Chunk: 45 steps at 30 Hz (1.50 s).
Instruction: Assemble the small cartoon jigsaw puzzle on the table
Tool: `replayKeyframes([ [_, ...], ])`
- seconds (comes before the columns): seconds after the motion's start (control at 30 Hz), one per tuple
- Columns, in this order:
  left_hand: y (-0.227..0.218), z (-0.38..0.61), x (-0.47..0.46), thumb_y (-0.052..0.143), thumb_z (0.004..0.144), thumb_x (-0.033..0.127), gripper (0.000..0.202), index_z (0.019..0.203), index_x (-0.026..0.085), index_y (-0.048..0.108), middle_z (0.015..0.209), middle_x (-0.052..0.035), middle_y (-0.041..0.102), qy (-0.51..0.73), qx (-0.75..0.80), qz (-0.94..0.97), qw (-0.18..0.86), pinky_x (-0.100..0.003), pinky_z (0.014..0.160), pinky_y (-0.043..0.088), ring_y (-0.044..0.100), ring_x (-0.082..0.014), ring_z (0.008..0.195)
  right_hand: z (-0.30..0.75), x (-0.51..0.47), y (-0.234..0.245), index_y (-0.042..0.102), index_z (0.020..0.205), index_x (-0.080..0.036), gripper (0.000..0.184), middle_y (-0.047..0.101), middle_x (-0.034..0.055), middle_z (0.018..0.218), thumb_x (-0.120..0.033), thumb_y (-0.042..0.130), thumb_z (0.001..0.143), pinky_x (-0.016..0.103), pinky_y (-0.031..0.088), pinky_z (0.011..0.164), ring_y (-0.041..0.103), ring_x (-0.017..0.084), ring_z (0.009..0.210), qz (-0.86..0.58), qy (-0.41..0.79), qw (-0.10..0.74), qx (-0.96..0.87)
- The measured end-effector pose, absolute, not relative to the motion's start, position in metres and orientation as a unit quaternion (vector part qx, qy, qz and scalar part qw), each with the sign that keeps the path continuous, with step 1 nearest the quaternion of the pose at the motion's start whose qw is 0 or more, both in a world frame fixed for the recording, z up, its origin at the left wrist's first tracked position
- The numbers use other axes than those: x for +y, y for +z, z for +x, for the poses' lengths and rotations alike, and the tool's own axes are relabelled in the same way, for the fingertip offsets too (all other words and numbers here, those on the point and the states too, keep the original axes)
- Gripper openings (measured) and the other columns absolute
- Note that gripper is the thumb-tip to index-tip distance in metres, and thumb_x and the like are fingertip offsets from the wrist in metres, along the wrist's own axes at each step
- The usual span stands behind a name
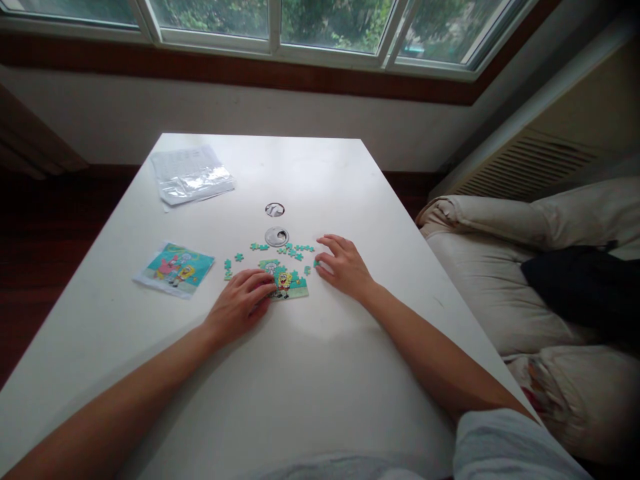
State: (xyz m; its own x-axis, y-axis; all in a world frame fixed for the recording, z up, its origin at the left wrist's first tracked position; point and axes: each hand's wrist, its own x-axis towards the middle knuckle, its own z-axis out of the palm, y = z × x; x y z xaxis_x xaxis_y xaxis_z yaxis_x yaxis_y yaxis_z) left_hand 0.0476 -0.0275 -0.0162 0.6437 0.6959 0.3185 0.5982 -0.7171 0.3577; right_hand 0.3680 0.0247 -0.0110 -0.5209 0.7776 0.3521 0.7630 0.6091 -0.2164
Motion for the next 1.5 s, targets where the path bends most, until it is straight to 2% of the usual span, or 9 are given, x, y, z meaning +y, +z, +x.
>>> replayKeyframes([
  [0.27, -0.017, 0.048, -0.027, 0.057, 0.098, 0.019, 0.036, 0.132, 0.028, 0.065, 0.137, -0.0074, 0.065, 0.229, 0.359, 0.897, 0.116, -0.053, 0.113, 0.047, 0.053, -0.0279, 0.133, 0.361, 0.021, -0.008, 0.07, 0.105, -0.023, 0.015, 0.06, 0.0118, 0.142, -0.015, 0.063, 0.094, 0.053, 0.041, 0.11, 0.045, 0.032, 0.139, -0.463, -0.005, 0.179, -0.868],
  [0.53, -0.016, 0.048, -0.027, 0.056, 0.099, 0.02, 0.034, 0.132, 0.027, 0.065, 0.139, -0.008, 0.064, 0.218, 0.36, 0.9, 0.113, -0.054, 0.113, 0.047, 0.053, -0.0283, 0.133, 0.359, 0.019, -0.004, 0.067, 0.1, -0.021, 0.009, 0.066, 0.0131, 0.118, -0.02, 0.068, 0.092, 0.046, 0.043, 0.092, 0.055, 0.031, 0.111, -0.499, -0.01, 0.143, -0.855],
  [0.7, -0.016, 0.048, -0.027, 0.056, 0.1, 0.021, 0.035, 0.133, 0.027, 0.064, 0.139, -0.0083, 0.064, 0.223, 0.357, 0.9, 0.116, -0.053, 0.113, 0.047, 0.054, -0.0281, 0.133, 0.36, 0.019, -0.006, 0.064, 0.093, -0.022, 0.009, 0.07, 0.0065, 0.096, -0.013, 0.063, 0.093, 0.039, 0.041, 0.086, 0.059, 0.025, 0.094, -0.478, 0.056, 0.192, -0.855],
  [0.87, -0.014, 0.049, -0.027, 0.054, 0.101, 0.02, 0.034, 0.133, 0.026, 0.063, 0.138, -0.0088, 0.064, 0.214, 0.343, 0.906, 0.125, -0.051, 0.111, 0.047, 0.056, -0.027, 0.129, 0.365, 0.023, -0.012, 0.068, 0.102, -0.023, 0.017, 0.072, 0.0008, 0.088, -0.012, 0.062, 0.091, 0.034, 0.042, 0.084, 0.063, 0.018, 0.08, -0.483, 0.166, 0.275, -0.814],
  [1.03, -0.013, 0.048, -0.028, 0.054, 0.101, 0.022, 0.032, 0.131, 0.027, 0.065, 0.135, -0.0081, 0.067, 0.209, 0.335, 0.909, 0.132, -0.048, 0.107, 0.049, 0.06, -0.0256, 0.123, 0.369, 0.026, -0.011, 0.071, 0.102, -0.024, 0.014, 0.073, 0.0035, 0.092, -0.017, 0.063, 0.093, 0.037, 0.044, 0.086, 0.064, 0.021, 0.089, -0.454, 0.162, 0.263, -0.836],
  [1.13, -0.013, 0.048, -0.028, 0.054, 0.102, 0.023, 0.03, 0.129, 0.028, 0.067, 0.132, -0.0071, 0.068, 0.206, 0.338, 0.909, 0.129, -0.047, 0.104, 0.049, 0.061, -0.025, 0.119, 0.378, 0.032, -0.01, 0.071, 0.107, -0.024, 0.019, 0.071, 0.0061, 0.096, -0.016, 0.058, 0.095, 0.038, 0.046, 0.087, 0.062, 0.023, 0.093, -0.492, 0.129, 0.293, -0.81],
  [1.2, -0.013, 0.048, -0.028, 0.054, 0.102, 0.024, 0.029, 0.128, 0.028, 0.067, 0.131, -0.0068, 0.069, 0.206, 0.335, 0.91, 0.13, -0.046, 0.103, 0.049, 0.062, -0.0245, 0.117, 0.386, 0.037, -0.009, 0.072, 0.101, -0.023, 0.019, 0.07, 0.0062, 0.093, -0.015, 0.056, 0.095, 0.038, 0.047, 0.085, 0.062, 0.023, 0.091, -0.524, 0.114, 0.303, -0.788],
  [1.33, -0.012, 0.048, -0.028, 0.053, 0.102, 0.024, 0.028, 0.125, 0.028, 0.069, 0.128, -0.0066, 0.071, 0.214, 0.318, 0.913, 0.135, -0.044, 0.103, 0.05, 0.063, -0.0235, 0.115, 0.396, 0.042, -0.011, 0.073, 0.094, -0.023, 0.014, 0.069, 0.0052, 0.09, -0.017, 0.06, 0.094, 0.037, 0.047, 0.08, 0.06, 0.023, 0.088, -0.547, 0.108, 0.283, -0.781],
  [1.5, -0.012, 0.048, -0.028, 0.052, 0.102, 0.024, 0.029, 0.126, 0.027, 0.068, 0.127, -0.0074, 0.071, 0.216, 0.305, 0.918, 0.134, -0.045, 0.103, 0.051, 0.064, -0.0234, 0.114, 0.389, 0.038, -0.02, 0.073, 0.099, -0.025, 0.009, 0.068, 0.0053, 0.094, -0.024, 0.065, 0.094, 0.038, 0.048, 0.085, 0.06, 0.024, 0.093, -0.536, 0.097, 0.259, -0.798],
])
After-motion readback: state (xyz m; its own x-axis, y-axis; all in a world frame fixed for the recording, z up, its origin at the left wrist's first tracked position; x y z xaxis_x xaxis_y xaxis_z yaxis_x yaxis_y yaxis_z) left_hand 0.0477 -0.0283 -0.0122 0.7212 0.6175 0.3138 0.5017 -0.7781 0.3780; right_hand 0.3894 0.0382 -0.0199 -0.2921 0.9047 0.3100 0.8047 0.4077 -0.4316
